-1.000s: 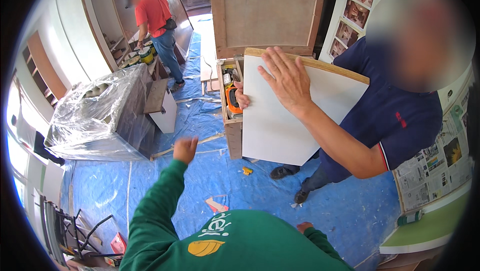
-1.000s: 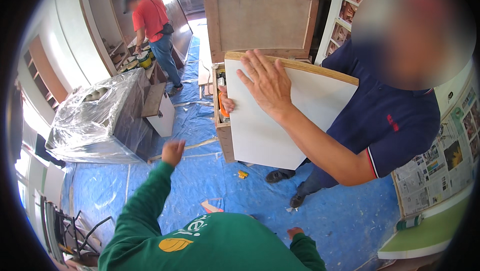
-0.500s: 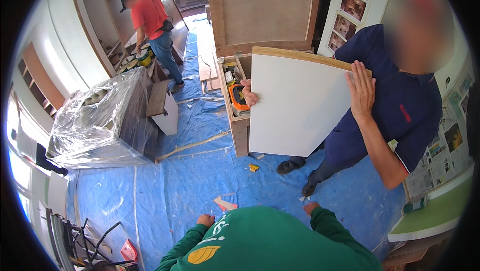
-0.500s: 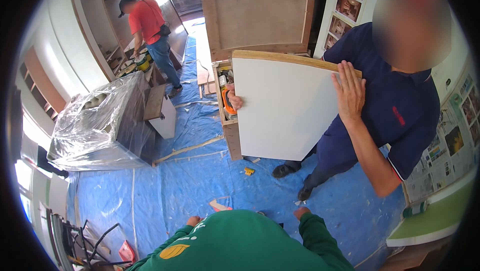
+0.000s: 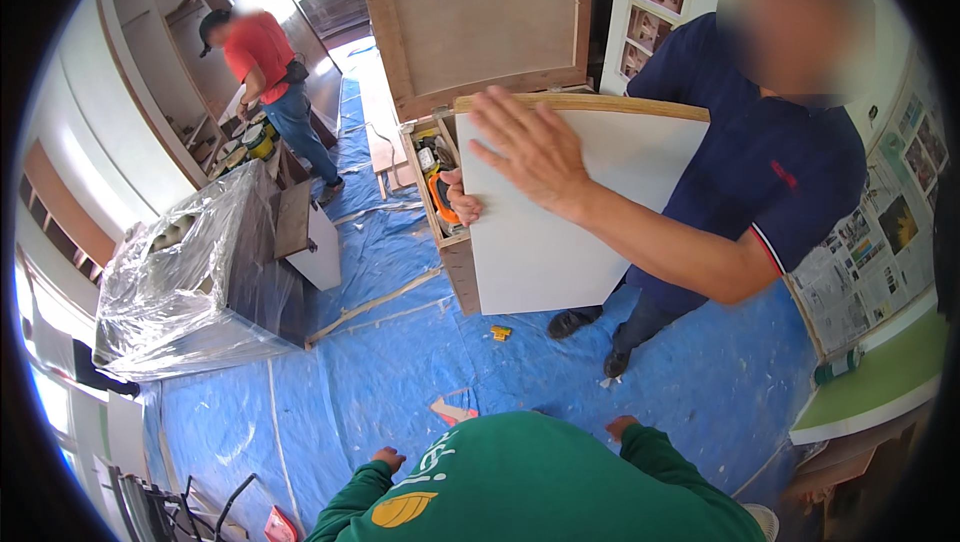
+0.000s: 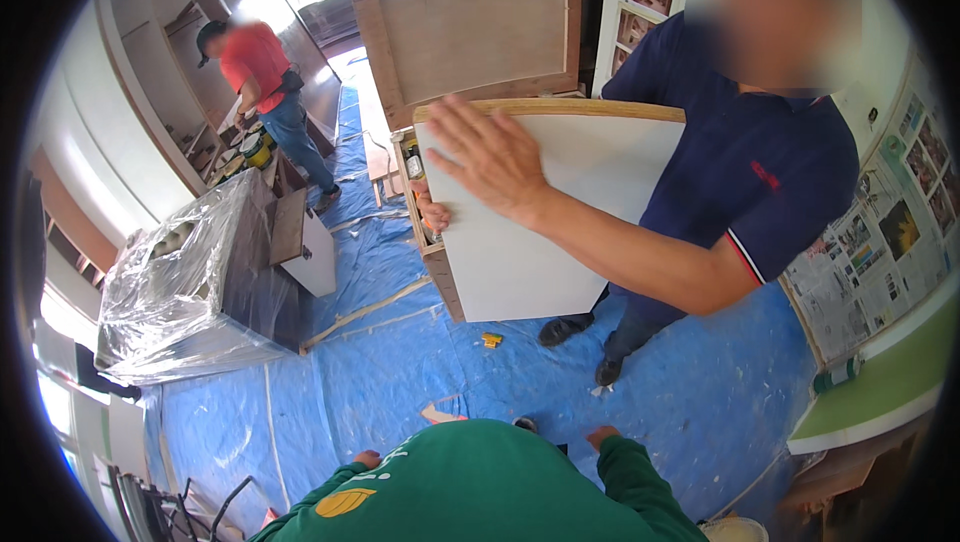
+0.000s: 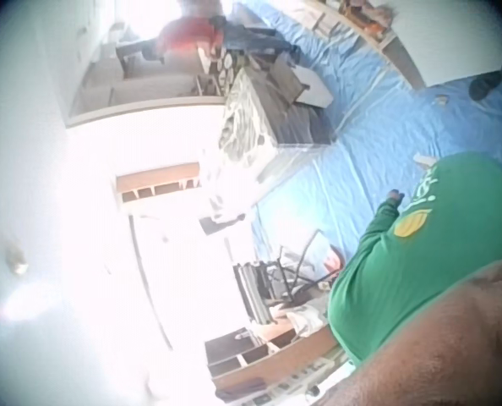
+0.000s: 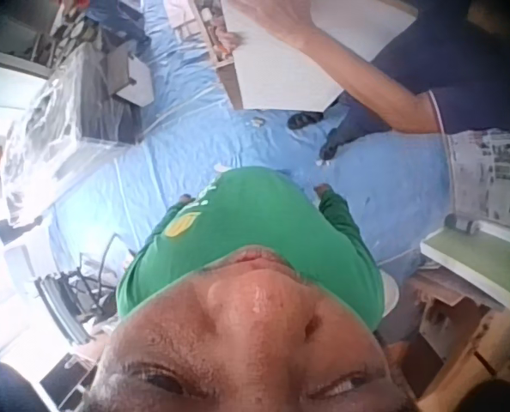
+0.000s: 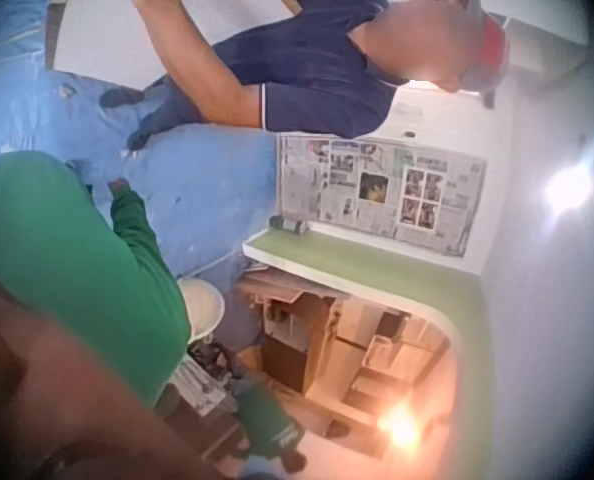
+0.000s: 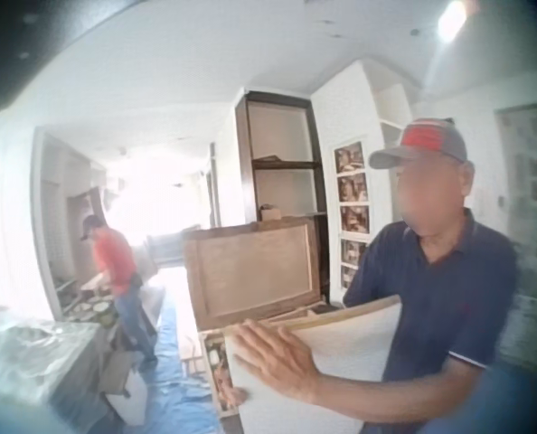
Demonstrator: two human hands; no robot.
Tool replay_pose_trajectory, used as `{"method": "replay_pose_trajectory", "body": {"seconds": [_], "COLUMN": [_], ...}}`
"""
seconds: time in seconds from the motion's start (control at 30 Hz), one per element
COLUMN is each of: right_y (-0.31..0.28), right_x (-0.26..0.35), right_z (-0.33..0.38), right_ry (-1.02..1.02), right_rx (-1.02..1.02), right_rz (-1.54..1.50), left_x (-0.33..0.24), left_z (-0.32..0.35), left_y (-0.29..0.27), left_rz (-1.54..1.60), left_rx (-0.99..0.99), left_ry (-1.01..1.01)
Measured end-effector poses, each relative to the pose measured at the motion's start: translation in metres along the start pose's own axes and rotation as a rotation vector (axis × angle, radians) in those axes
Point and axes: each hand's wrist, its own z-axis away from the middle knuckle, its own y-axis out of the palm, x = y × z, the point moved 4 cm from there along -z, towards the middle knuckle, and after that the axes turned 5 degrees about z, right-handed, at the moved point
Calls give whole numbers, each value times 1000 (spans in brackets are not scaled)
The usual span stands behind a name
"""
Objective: The person handles large white cabinet panels and wooden trim pieces, aligning and fitting trim onto panel edges. They move panels between a workbench and wall, and coordinate with coworkers during the assembly process.
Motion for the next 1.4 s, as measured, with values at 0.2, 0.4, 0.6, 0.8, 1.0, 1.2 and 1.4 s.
{"method": "replay_pose_trajectory", "body": {"seconds": [0.2, 0.4, 0.6, 0.8, 1.0, 1.2, 1.4], "right_y": [35, 14, 11, 25, 26, 8, -19], "right_x": [-36, -20, -20, -36, -47, -32, 2], "right_z": [-9, -17, -41, -65, -77, -67, -60], "right_ry": [44, -51, 105, -39, -1, 97, -242], "right_rx": [13, -83, -52, -156, -82, -71, -225], "right_rz": [-137, 48, -376, -122, -210, -461, 272], "left_x": [-54, -97, -104, -98, -100, -97, -95], "left_z": [-24, -20, 3, 43, 62, 42, 33], "left_y": [-19, -31, -37, -36, -27, -10, 0], "left_rz": [-34, 158, 94, 53, 185, 152, 235], "left_rx": [-60, -91, -126, 13, 8, 22, 48], "left_ry": [233, 142, 157, 7, -60, 10, -49]}}
